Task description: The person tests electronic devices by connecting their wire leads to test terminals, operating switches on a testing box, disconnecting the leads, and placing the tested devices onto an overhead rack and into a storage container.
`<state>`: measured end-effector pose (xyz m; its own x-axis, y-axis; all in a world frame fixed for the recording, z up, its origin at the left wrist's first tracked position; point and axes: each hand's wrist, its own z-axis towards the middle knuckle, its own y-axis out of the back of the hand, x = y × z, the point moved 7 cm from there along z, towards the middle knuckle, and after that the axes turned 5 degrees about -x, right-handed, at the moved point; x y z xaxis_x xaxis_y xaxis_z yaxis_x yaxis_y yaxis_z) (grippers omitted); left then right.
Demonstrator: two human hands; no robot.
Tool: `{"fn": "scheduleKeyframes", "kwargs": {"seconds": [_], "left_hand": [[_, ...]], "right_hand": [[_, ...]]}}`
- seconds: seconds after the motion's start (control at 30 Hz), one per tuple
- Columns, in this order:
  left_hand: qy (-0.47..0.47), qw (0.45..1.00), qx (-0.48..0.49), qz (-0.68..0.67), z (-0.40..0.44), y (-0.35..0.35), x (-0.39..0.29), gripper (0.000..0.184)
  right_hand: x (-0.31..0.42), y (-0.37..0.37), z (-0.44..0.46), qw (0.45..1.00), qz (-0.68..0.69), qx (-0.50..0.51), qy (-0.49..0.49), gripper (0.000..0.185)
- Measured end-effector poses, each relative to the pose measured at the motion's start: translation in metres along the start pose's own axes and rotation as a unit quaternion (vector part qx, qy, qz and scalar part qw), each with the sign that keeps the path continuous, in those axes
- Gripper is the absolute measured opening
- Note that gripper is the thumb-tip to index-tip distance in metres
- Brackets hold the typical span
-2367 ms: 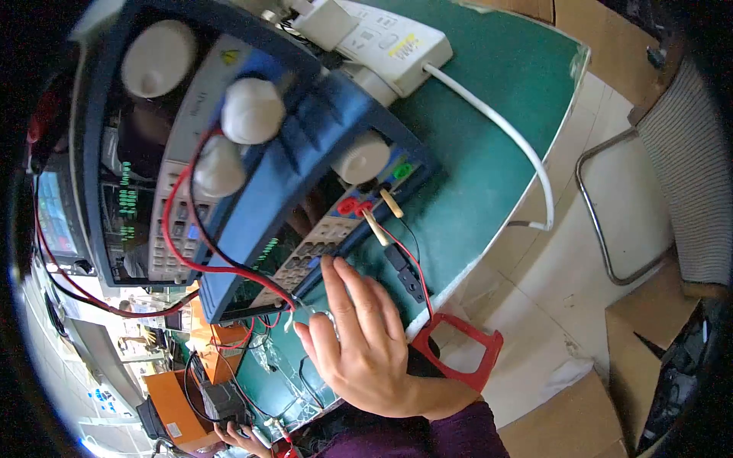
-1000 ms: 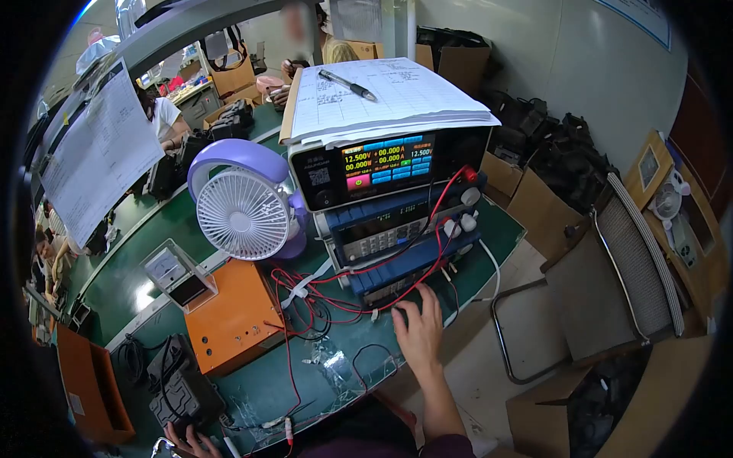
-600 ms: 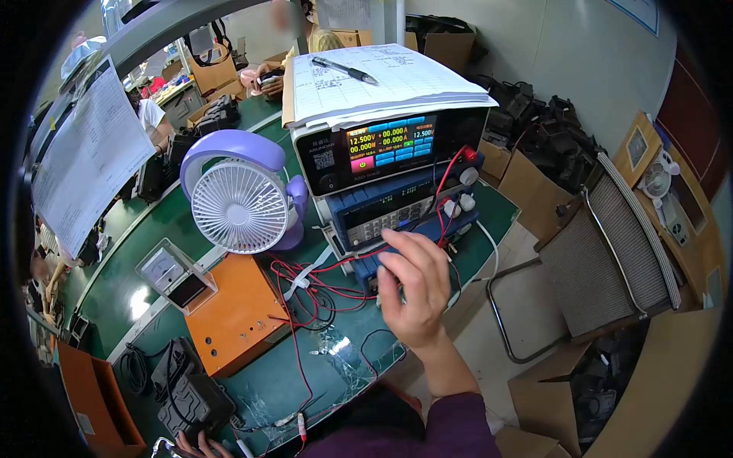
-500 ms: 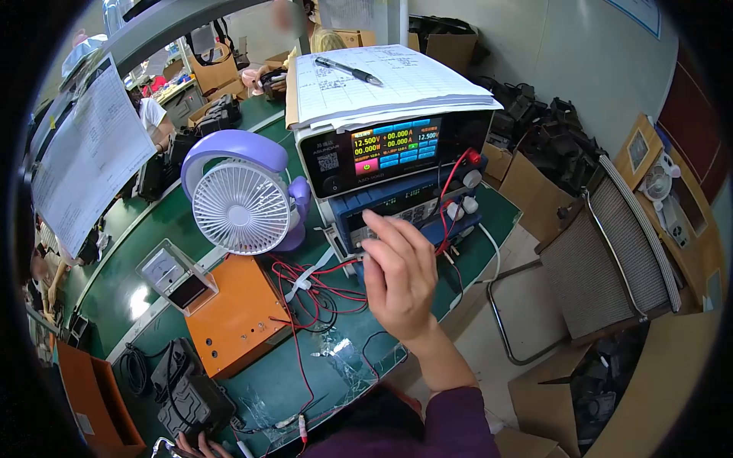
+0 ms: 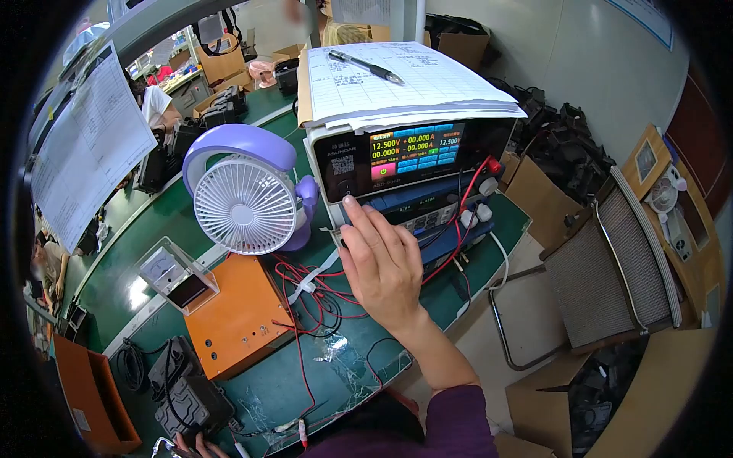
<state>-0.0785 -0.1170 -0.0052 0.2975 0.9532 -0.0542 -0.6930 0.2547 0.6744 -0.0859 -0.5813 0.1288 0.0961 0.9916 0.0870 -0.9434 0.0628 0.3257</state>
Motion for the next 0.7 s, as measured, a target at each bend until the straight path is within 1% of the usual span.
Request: {"fn": "scheduleKeyframes", "kwargs": {"seconds": [0.1,0.17,0.3,0.37,0.4,0.47,0.5,0.53,0.6,0.7], "left_hand": [[-0.012,1.000,-0.001,-0.007,0.001,0.000,-0.003,0.037],[0.030,0.999,-0.017,-0.041,0.005,0.002,-0.005,0.039],[0.017,0.999,-0.015,-0.045,0.006,0.004,-0.006,0.041],[0.121,0.988,0.006,-0.100,0.011,0.007,-0.004,0.042],[0.122,0.987,0.004,-0.100,0.012,0.006,-0.004,0.042],[0.127,0.980,-0.025,-0.151,0.011,0.007,-0.003,0.042],[0.061,0.994,-0.023,-0.088,0.013,0.010,-0.006,0.041],[0.061,0.994,-0.026,-0.088,0.013,0.011,-0.005,0.041],[-0.010,0.996,-0.058,-0.073,0.015,0.016,-0.015,0.041],[-0.016,0.993,-0.084,-0.077,0.012,0.015,-0.013,0.045]], "right_hand": [[0.000,-0.004,0.001,0.999,-0.029,-0.020,0.008,0.045],[0.000,-0.007,0.003,0.998,-0.056,-0.040,0.012,0.048],[-0.001,-0.015,0.000,0.993,-0.089,-0.081,0.023,0.047],[-0.001,-0.015,-0.001,0.990,-0.098,-0.100,0.022,0.045],[0.000,-0.015,-0.001,0.990,-0.097,-0.102,0.023,0.045],[-0.001,-0.015,-0.001,0.990,-0.095,-0.101,0.015,0.044],[0.000,-0.014,0.000,0.990,-0.094,-0.103,0.016,0.044],[0.001,-0.013,0.000,0.990,-0.093,-0.102,0.012,0.044],[0.001,-0.012,0.002,0.990,-0.092,-0.104,0.010,0.044],[0.002,-0.013,0.001,0.989,-0.102,-0.105,0.006,0.045]]}}
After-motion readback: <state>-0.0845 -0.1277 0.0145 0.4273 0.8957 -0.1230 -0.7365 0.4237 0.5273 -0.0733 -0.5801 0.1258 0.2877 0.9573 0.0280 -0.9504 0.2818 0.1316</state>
